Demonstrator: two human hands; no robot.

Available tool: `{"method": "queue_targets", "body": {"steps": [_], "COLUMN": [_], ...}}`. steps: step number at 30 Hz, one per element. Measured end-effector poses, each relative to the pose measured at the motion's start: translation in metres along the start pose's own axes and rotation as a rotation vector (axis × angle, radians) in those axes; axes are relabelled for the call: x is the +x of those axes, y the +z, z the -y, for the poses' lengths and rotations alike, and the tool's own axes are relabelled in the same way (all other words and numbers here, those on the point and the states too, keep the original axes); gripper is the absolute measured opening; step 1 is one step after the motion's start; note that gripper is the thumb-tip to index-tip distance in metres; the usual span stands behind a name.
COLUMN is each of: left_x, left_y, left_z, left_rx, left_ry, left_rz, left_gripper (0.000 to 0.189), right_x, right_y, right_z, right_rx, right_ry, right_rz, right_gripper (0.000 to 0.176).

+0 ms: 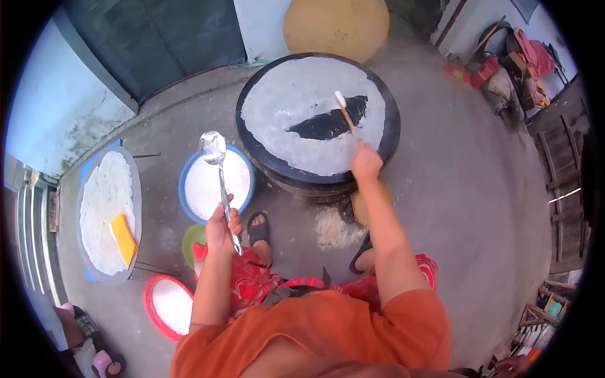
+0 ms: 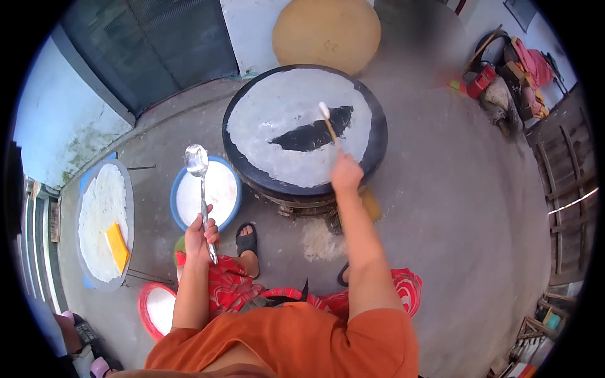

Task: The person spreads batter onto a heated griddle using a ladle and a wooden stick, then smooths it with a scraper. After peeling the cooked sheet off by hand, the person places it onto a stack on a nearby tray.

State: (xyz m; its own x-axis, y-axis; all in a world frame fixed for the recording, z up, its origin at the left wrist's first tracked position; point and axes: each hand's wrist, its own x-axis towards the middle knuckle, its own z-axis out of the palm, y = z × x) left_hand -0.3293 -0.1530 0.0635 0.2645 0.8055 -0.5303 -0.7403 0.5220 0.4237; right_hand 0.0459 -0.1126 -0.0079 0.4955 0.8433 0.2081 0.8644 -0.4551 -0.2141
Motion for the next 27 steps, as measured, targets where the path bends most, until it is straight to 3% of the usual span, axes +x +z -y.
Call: {"method": "queue_targets", "body": {"steps": [2,5,6,8,11,14,16,18,19,21,25,27], "left_x": [0.0,0.003,0.003,0.004,0.001,0.004,0.005,0.006,0.007,0.008,0.007,0.008], "left_y": [-0.003,-0.001,0.0,0.003,0.001,-0.001,-0.002,-0.002,-0.003,-0.001,0.001,0.002], "left_z": [-0.001,0.001,0.001,0.002,0.001,0.001,0.003,0.003,0.003,0.005,0.008,0.007], "left_rx": [0.008,-0.013,-0.031,-0.038,-0.004,-0.002,-0.042,-0.042,-0.029,-0.017,0.018,0.025], "left_ry": [0.004,0.007,0.016,0.015,-0.002,-0.015,-0.011,-0.002,0.003,0.011,-0.025,-0.034], "left_rz": [-0.007,-0.022,-0.039,-0.039,-0.016,-0.001,-0.016,-0.03,-0.016,-0.004,-0.017,-0.023], "left_gripper": [0.031,0.031,0.031,0.031,0.03,0.03,0.03,0.03,0.03,0.031,0.031,0.031], "right_x": [0.003,-0.018,-0.03,-0.043,-0.012,0.002,-0.004,-0.009,-0.006,0.002,0.043,0.048], "right_y": [-0.021,-0.028,-0.011,-0.004,0.004,-0.015,-0.027,-0.005,0.004,0.014,0.029,0.027], "right_z": [-0.003,0.007,0.01,0.018,-0.009,-0.034,-0.036,-0.044,-0.051,-0.072,-0.115,-0.121], "right_rx": [0.013,0.213,0.244,0.171,-0.062,-0.079,-0.067,0.251,0.251,0.577,0.562,0.557], "right_ry": [0.028,0.224,0.117,-0.114,0.018,0.067,0.131,0.266,0.264,0.205,0.296,0.256], "right_rz": [-0.014,0.056,-0.093,-0.076,-0.033,-0.09,-0.016,0.051,0.05,0.032,-0.015,0.127], "right_gripper": [0.03,0.031,0.03,0.031,0.033,0.033,0.031,0.032,0.032,0.034,0.029,0.027]}}
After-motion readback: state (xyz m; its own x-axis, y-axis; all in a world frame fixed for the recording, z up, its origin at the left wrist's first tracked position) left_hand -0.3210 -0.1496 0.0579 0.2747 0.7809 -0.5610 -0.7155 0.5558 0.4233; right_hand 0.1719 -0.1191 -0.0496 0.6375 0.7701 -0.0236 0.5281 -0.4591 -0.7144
